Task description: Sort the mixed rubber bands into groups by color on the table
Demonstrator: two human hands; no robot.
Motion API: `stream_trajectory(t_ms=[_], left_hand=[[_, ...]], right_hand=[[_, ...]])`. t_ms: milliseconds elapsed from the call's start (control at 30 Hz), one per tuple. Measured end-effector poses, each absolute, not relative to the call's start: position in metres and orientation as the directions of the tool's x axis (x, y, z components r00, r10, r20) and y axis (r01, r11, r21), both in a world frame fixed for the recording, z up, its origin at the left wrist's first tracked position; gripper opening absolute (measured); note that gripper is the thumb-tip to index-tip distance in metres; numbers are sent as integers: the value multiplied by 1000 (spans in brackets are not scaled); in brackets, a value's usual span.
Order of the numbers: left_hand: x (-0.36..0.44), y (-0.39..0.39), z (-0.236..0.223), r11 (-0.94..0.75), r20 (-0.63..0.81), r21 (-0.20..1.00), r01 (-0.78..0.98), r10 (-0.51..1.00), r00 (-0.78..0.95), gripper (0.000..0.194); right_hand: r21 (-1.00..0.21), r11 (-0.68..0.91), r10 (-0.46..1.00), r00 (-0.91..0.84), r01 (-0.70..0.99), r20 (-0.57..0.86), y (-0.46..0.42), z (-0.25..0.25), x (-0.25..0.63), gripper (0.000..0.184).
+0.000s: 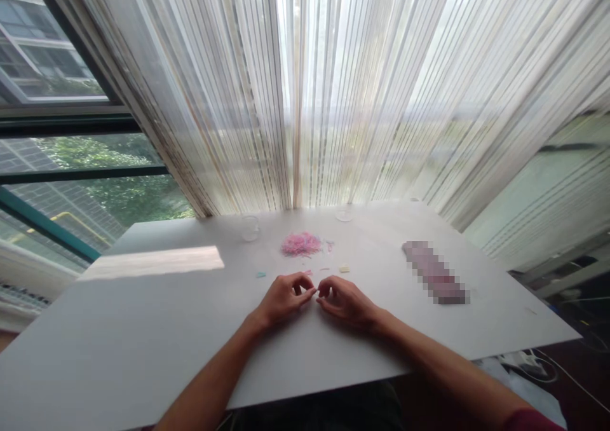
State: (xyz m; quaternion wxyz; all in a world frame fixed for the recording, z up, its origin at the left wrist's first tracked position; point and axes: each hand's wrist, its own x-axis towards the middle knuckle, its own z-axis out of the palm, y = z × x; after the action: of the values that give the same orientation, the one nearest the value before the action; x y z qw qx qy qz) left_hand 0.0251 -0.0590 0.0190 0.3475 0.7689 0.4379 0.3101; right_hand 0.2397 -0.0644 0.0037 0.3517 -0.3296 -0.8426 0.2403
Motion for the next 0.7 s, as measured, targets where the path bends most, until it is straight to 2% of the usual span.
stream_trajectory(t_ms=[133,300,700], left_hand=[[24,-58,19,-372,171,813,448,888,428,16],[26,-60,20,-340,150,836,431,897,417,19],[26,-62,25,-342,146,855,389,880,453,19]], right_hand=[[-667,646,738,-525,371,423,-64,6,240,3],[-677,646,732,-536,352,420,-64,7,241,13],[-734,577,787,-485,359,381,-63,5,239,3]])
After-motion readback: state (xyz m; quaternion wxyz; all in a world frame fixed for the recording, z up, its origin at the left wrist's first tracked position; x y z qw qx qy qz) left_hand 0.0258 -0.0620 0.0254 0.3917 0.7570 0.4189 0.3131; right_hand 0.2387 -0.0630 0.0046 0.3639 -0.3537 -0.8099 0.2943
